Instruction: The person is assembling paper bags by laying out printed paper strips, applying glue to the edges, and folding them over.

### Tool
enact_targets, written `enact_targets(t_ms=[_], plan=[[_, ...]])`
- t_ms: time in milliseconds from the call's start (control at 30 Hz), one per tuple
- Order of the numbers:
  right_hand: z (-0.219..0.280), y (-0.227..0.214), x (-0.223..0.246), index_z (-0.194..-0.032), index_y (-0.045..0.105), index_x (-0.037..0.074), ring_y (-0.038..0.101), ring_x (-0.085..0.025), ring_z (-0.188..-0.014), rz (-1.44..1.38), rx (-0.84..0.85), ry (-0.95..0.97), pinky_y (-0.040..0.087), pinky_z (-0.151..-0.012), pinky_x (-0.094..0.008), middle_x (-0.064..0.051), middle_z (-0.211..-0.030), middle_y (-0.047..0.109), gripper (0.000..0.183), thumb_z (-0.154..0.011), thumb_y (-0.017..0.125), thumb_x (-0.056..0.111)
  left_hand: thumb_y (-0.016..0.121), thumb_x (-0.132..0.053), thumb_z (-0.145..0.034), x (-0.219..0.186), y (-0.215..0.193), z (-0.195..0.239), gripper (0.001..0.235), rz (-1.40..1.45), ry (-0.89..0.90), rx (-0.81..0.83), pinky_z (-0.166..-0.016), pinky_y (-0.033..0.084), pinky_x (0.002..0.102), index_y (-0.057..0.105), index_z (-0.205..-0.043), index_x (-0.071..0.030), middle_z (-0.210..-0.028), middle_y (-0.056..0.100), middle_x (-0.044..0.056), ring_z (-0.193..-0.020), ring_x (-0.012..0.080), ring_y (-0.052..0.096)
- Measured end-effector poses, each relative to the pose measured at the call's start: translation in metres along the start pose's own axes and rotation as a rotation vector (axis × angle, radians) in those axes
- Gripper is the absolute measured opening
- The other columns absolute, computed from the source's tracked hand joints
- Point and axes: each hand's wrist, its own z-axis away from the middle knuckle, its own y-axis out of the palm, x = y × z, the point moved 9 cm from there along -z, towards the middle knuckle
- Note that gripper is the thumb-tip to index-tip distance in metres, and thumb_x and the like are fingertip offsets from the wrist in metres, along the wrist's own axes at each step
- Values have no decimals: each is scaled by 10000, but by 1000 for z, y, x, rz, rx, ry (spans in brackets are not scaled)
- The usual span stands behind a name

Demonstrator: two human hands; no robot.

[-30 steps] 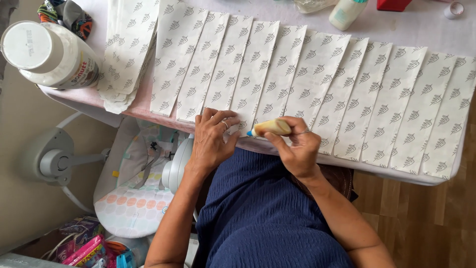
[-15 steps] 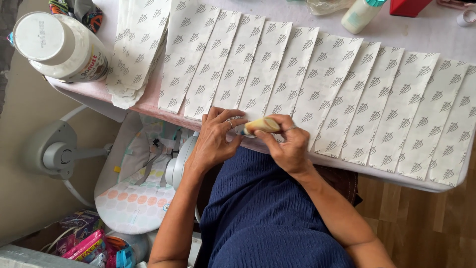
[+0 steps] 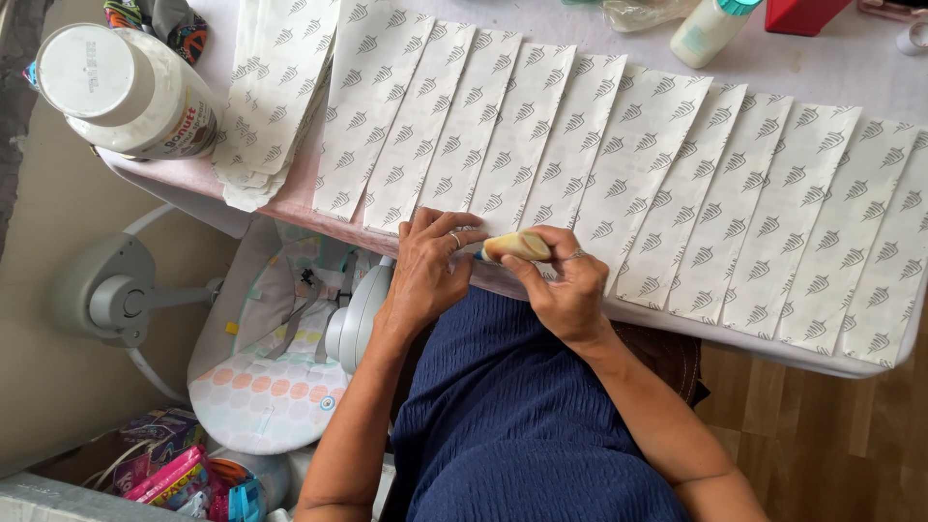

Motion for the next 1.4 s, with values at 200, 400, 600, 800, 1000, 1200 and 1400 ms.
enact_targets(t_ms=[200, 400, 600, 800, 1000, 1200, 1400], plan=[[0, -7, 4, -1027, 648, -98, 775, -329, -852, -16, 3, 9, 621, -702, -370, -221, -872, 773, 226, -851, 787, -69, 699, -13, -724, 0, 0, 0, 328, 8, 9, 6, -848, 380, 388, 794, -993, -175, -1117, 726, -23, -1009, 237, 573], [11, -30, -7, -1063, 589, -123, 762, -333, -887, -78, -18, 66, 611, -734, -375, -250, -902, 764, 223, -891, 728, -94, 615, 46, -821, -3, -2, 0, 312, -16, 69, -55, -828, 370, 349, 800, -963, -163, -1078, 738, -19, -982, 222, 583], [-6, -4, 11, -1074, 566, -123, 765, -337, -887, -166, -16, 36, 609, -751, -380, -264, -918, 761, 236, -898, 722, -96, 669, 1, -845, 9, -36, 1, 243, -144, 136, -185, -817, 388, 355, 782, -981, -167, -1055, 730, -7, -992, 224, 578], [-18, 29, 11, -1044, 610, -115, 779, -322, -838, -106, 13, -37, 612, -733, -350, -230, -867, 772, 240, -867, 770, -88, 821, -120, -737, 26, -49, 8, 162, -246, 112, -153, -856, 387, 381, 777, -888, -159, -992, 730, -19, -1007, 230, 572], [-23, 48, 13, -1019, 642, -83, 780, -297, -818, -33, 54, -72, 610, -718, -327, -202, -846, 777, 225, -860, 798, -52, 801, -126, -662, 34, -53, 11, 255, -115, 41, -119, -864, 376, 388, 780, -913, -159, -1023, 735, -26, -1027, 238, 568], [-32, 78, 12, -1023, 664, -61, 766, -316, -839, -65, 70, -75, 614, -703, -343, -199, -828, 764, 244, -843, 824, -27, 743, -120, -655, 40, -55, 8, 257, -55, 26, -95, -853, 357, 367, 779, -905, -169, -1022, 734, -50, -1032, 218, 572], [-26, 55, 11, -1014, 643, -70, 767, -315, -846, -77, 75, -29, 609, -711, -355, -213, -847, 767, 219, -855, 794, -65, 773, -147, -713, 41, -56, 6, 224, -19, 18, -66, -873, 350, 373, 788, -937, -159, -1023, 747, -26, -1043, 220, 575]])
